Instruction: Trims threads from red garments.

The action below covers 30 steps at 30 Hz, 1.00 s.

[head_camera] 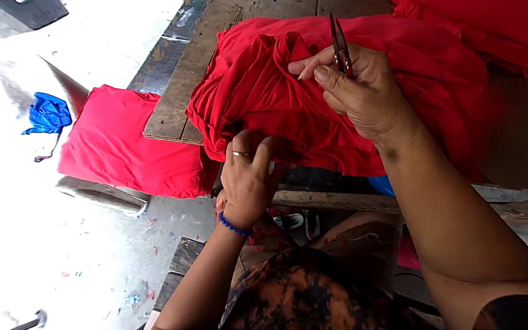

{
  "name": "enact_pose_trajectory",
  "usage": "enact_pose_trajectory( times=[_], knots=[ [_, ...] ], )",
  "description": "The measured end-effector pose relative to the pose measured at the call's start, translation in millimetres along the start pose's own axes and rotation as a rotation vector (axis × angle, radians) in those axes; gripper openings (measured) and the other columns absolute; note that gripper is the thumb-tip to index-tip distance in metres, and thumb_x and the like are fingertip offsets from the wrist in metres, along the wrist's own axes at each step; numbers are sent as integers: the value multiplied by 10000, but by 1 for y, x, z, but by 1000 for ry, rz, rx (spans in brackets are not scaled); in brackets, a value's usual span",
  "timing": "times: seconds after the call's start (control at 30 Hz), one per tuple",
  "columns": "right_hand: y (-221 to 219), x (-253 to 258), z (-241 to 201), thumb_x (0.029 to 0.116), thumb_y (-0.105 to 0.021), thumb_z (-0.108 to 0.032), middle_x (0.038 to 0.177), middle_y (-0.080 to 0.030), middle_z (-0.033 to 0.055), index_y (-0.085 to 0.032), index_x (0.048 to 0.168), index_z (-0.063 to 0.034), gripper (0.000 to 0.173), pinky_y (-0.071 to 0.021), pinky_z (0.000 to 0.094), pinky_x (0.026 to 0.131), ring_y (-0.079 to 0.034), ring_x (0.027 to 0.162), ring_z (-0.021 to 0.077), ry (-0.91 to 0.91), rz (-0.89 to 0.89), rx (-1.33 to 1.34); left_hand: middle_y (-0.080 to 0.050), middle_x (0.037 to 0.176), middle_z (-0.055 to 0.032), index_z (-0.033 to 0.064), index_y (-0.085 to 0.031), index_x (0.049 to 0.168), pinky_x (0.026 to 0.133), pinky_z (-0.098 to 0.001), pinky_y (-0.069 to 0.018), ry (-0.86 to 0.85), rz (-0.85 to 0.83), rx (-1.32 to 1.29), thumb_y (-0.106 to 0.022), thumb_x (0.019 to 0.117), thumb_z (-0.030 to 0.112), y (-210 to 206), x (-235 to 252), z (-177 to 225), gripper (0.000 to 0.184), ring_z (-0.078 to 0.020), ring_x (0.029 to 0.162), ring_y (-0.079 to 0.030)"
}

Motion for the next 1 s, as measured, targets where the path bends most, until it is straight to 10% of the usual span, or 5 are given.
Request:
enact_pose_trajectory(
  times=[0.17, 0.27, 0.43, 0.77, 1.0],
  knots=[
    [0, -3, -2, 1028, -532, -39, 1183, -710, 64, -668, 1054, -3, 143, -390, 137, 530, -516, 664, -51, 46, -2, -39, -658, 1051, -170, 4, -767, 1007, 837, -321, -537, -54, 114, -196, -727, 909, 67, 6, 1, -4, 123, -221, 956, -637],
    [1, -7, -5, 992, -644, -155, 1189, -686, 119, -720, 1027, 18, 192, -544, 189, 815, -655, 1020, 61, 143, -83, -156, -661, 1019, -158, -37, -764, 1022, 872, -276, -513, -73, 158, -324, -688, 956, 60, 31, 4, 2, 139, -171, 967, -626],
    [-12, -14, -20, 714, -900, -347, 1012, -619, 48, -738, 1027, 29, 516, -427, 75, 655, -535, 827, -34, 220, -244, -255, -644, 992, -143, -47, -758, 1003, 844, -234, -495, -136, 214, -363, -668, 980, 71, 48, 32, 12, 150, -139, 946, -615],
    [19, 3, -21, 863, -683, 31, 856, -666, -71, -705, 887, -75, 112, -491, 132, 662, -599, 764, -29, 231, 32, 19, -606, 902, 14, 152, -601, 885, 822, -278, -520, 160, 404, -416, -766, 930, 329, 7, -1, 38, 246, -99, 889, -604],
    [20, 1, -41, 870, -684, 23, 851, -667, -72, -712, 905, -87, 119, -502, 134, 644, -602, 741, -23, 258, 49, -2, -540, 1200, -233, 32, -535, 1066, 1036, -496, -409, 369, 507, -118, -872, 749, 496, -15, 37, 21, 656, -367, 1194, -510]
  ],
)
Point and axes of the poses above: each hand's wrist, its own x-axis towards the middle knuckle, its own y-axis out of the back of the hand, z = x × y, the point moved 5 cm from there along x, towards the middle knuckle
